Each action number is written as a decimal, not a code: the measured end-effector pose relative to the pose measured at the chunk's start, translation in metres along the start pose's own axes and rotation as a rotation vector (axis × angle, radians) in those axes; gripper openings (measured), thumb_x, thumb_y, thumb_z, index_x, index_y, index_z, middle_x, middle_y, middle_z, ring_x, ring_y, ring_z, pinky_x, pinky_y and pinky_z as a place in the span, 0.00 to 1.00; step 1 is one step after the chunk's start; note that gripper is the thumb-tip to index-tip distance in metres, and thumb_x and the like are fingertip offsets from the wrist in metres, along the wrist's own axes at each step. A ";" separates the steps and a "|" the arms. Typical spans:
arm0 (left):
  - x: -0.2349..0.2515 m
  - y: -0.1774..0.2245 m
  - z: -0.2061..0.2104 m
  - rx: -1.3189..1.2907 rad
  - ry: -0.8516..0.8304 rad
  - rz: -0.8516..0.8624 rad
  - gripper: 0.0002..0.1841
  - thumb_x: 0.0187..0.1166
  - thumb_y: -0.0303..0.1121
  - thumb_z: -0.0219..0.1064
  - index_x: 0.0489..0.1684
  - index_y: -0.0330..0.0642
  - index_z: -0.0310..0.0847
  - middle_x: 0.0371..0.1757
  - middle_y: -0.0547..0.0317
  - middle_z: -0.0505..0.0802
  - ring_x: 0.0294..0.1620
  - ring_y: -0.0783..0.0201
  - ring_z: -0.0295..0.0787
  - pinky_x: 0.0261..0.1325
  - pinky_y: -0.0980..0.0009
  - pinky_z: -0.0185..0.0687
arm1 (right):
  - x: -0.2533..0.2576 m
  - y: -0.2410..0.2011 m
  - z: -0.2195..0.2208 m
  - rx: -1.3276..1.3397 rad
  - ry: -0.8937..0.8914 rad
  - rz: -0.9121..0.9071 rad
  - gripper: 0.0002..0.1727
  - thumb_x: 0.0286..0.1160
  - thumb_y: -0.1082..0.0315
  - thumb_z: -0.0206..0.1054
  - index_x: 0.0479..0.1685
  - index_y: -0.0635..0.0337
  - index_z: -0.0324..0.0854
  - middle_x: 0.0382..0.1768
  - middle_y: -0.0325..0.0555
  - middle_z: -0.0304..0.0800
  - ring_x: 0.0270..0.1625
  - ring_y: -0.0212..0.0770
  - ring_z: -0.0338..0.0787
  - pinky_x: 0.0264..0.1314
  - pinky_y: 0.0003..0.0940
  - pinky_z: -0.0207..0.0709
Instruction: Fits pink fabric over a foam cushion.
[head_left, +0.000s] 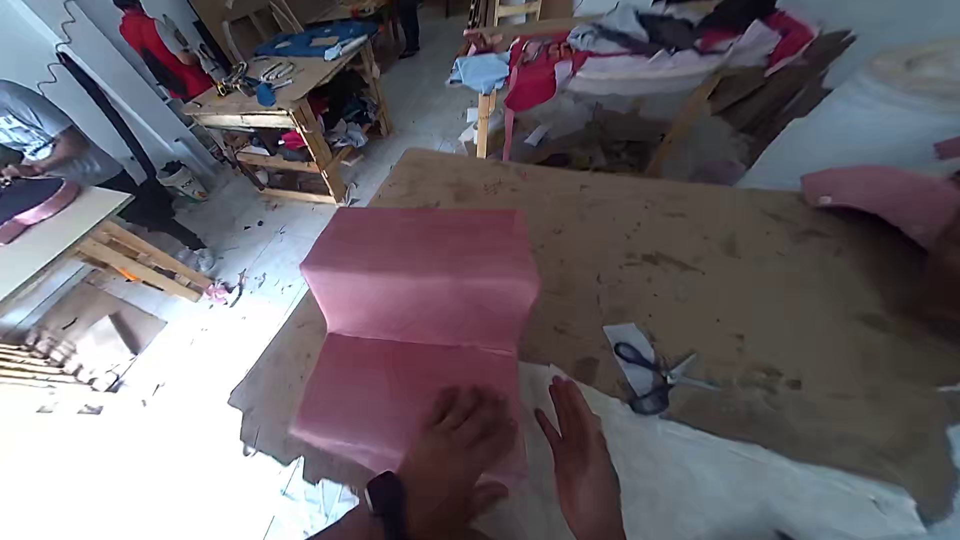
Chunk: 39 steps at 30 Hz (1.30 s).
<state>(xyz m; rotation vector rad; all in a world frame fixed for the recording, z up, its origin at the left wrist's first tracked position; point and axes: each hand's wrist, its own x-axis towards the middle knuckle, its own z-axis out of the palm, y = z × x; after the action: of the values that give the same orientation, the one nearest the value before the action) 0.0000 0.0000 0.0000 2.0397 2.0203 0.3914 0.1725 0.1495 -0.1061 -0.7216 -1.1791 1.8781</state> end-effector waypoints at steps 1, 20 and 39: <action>-0.003 -0.001 0.026 0.039 -0.073 -0.034 0.41 0.78 0.68 0.61 0.92 0.63 0.60 0.97 0.58 0.57 0.98 0.51 0.41 0.95 0.35 0.36 | -0.006 -0.002 0.010 -0.078 -0.027 0.007 0.46 0.87 0.31 0.42 0.94 0.56 0.55 0.92 0.47 0.58 0.93 0.48 0.58 0.90 0.57 0.62; -0.109 -0.184 -0.027 0.063 0.123 -0.296 0.29 0.86 0.60 0.56 0.84 0.64 0.75 0.89 0.77 0.72 0.93 0.72 0.56 0.96 0.53 0.49 | 0.088 -0.019 0.024 -0.348 -0.080 0.531 0.27 0.71 0.61 0.79 0.68 0.55 0.77 0.51 0.54 0.92 0.46 0.51 0.95 0.44 0.48 0.92; -0.085 -0.283 -0.015 -1.219 0.160 -0.418 0.37 0.86 0.47 0.63 0.93 0.43 0.54 0.83 0.54 0.79 0.81 0.60 0.78 0.82 0.58 0.77 | 0.051 -0.004 0.066 -0.547 0.196 0.104 0.18 0.89 0.60 0.61 0.69 0.56 0.86 0.57 0.44 0.95 0.60 0.37 0.92 0.67 0.39 0.86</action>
<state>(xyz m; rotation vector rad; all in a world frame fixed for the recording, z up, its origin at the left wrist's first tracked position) -0.2703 -0.0821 -0.0878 0.8403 1.5209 1.2955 0.0947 0.1635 -0.0789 -1.2523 -1.5648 1.5228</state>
